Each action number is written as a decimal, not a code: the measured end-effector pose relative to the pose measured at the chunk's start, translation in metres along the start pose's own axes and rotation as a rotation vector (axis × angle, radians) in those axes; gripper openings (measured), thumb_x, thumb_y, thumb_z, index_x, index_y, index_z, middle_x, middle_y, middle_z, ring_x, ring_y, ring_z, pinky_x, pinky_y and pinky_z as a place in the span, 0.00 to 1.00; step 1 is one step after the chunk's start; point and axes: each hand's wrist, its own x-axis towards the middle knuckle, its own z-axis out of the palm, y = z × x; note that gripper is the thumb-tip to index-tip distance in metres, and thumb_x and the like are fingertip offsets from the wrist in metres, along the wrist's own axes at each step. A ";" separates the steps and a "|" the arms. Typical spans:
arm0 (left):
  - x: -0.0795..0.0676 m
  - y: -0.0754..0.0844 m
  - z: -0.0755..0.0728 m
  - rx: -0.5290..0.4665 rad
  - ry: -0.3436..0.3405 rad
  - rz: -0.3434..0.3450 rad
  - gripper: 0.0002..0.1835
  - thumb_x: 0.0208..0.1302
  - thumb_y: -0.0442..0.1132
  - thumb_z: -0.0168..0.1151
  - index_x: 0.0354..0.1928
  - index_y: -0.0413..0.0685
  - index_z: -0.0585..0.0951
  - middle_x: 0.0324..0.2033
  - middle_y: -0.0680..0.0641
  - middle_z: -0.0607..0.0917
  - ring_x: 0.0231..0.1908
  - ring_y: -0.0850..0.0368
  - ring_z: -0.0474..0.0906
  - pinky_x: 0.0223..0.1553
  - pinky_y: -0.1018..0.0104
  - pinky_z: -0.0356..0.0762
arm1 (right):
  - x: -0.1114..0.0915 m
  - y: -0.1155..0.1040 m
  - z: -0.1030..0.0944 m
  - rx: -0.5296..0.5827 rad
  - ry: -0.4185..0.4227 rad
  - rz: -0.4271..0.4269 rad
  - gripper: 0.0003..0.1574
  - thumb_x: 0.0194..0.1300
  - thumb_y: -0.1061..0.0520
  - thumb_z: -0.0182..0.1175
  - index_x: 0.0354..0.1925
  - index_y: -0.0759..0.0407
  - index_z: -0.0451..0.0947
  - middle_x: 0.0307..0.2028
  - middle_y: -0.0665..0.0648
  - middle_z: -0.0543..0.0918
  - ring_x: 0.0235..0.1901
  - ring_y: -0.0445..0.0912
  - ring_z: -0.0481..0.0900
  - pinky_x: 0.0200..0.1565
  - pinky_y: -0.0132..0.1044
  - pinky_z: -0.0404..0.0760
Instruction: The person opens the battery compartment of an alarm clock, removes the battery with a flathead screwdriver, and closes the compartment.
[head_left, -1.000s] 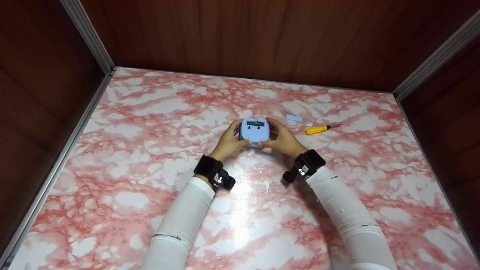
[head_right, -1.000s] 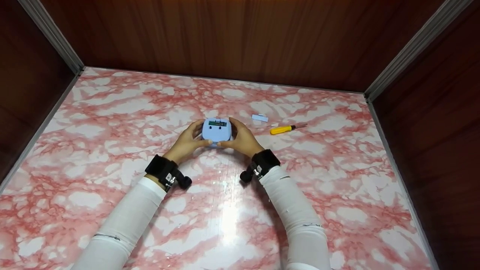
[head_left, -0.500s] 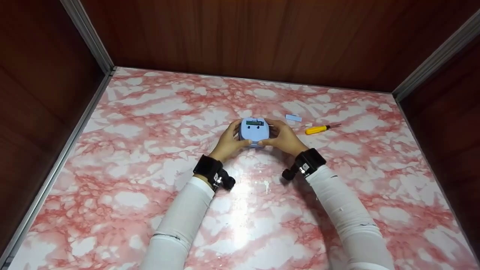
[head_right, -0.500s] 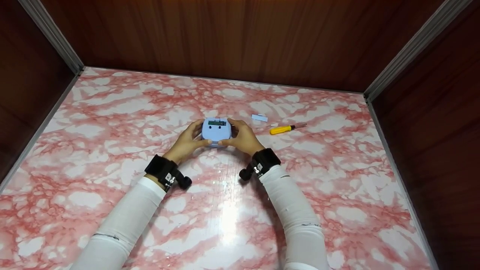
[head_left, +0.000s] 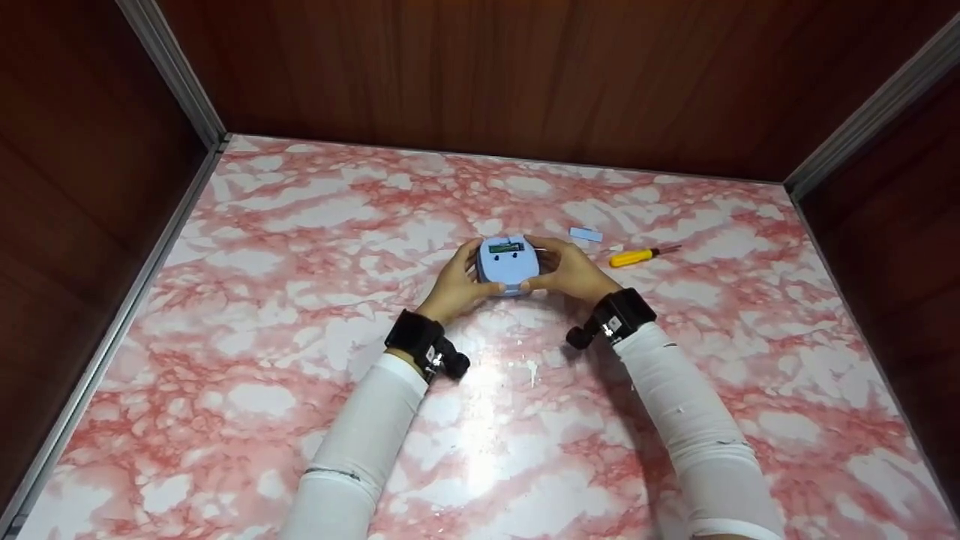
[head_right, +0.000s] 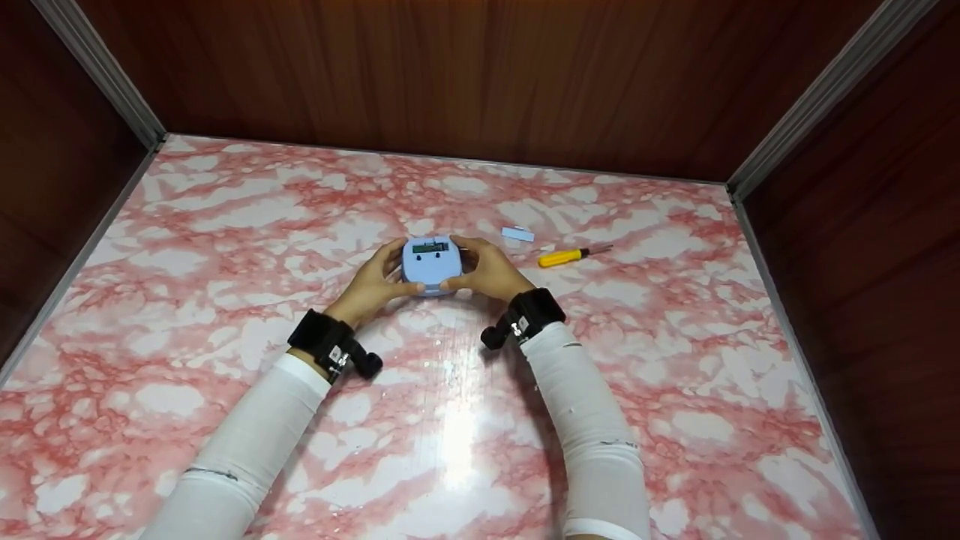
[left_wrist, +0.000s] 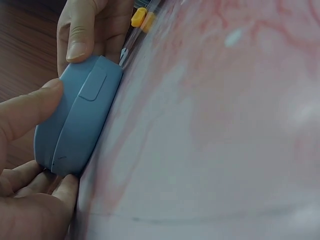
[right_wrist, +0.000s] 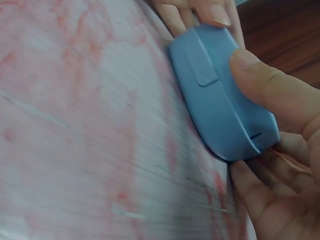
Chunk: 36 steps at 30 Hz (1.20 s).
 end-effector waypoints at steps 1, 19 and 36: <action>0.000 0.000 0.000 0.006 -0.004 -0.005 0.53 0.53 0.25 0.75 0.78 0.43 0.56 0.75 0.38 0.62 0.75 0.47 0.57 0.73 0.64 0.61 | 0.000 0.000 -0.001 0.009 -0.009 0.001 0.55 0.55 0.65 0.76 0.76 0.60 0.60 0.73 0.64 0.66 0.71 0.54 0.66 0.68 0.42 0.73; 0.001 -0.004 -0.004 -0.021 -0.052 0.011 0.53 0.53 0.25 0.75 0.79 0.44 0.57 0.74 0.39 0.63 0.75 0.47 0.56 0.74 0.65 0.59 | 0.002 -0.001 -0.005 0.046 -0.086 0.029 0.55 0.58 0.66 0.74 0.77 0.58 0.59 0.70 0.62 0.70 0.67 0.51 0.71 0.61 0.33 0.77; -0.001 -0.004 -0.006 -0.032 -0.044 -0.016 0.52 0.54 0.27 0.76 0.79 0.47 0.58 0.76 0.39 0.61 0.76 0.45 0.55 0.74 0.63 0.60 | 0.004 -0.003 -0.009 0.026 -0.138 0.035 0.56 0.60 0.65 0.73 0.79 0.59 0.55 0.75 0.62 0.62 0.73 0.53 0.62 0.68 0.40 0.72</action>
